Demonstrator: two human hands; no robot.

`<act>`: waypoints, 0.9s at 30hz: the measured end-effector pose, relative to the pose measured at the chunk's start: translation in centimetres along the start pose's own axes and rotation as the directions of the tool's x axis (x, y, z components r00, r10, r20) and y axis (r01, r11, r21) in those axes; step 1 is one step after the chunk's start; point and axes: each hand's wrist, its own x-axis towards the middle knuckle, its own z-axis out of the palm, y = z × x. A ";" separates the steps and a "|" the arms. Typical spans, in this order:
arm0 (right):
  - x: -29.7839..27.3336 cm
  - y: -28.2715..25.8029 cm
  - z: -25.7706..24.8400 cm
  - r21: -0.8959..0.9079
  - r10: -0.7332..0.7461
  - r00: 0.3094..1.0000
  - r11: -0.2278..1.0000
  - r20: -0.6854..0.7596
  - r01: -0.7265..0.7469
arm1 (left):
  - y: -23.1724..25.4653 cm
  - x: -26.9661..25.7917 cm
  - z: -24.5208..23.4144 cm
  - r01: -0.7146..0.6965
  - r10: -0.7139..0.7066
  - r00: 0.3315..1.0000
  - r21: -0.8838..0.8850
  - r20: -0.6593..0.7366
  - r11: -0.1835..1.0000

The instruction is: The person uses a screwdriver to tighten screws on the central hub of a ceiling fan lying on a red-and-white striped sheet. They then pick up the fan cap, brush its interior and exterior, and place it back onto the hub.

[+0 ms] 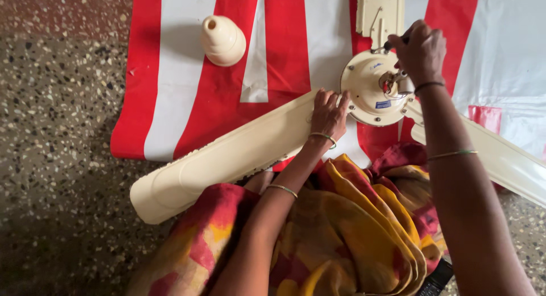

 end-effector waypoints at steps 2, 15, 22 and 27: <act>-0.2 -1.4 -0.9 -0.065 -0.007 0.998 0.998 -0.062 0.003 | -0.2 0.0 0.3 -0.021 0.021 1.000 -0.006 -0.022 1.000; -9.1 -10.6 -14.1 0.543 -0.208 0.975 0.828 0.072 0.137 | -0.4 0.2 1.3 0.062 -0.073 0.995 -0.157 -0.068 0.986; -10.8 -13.2 -12.9 0.439 -0.178 0.979 0.891 0.102 0.116 | -0.1 0.3 0.4 0.078 -0.083 0.996 -0.152 -0.031 0.985; -10.8 -13.4 -12.5 0.407 -0.193 0.975 0.904 0.106 0.135 | -0.3 0.2 1.1 0.099 -0.103 0.994 -0.143 -0.019 0.985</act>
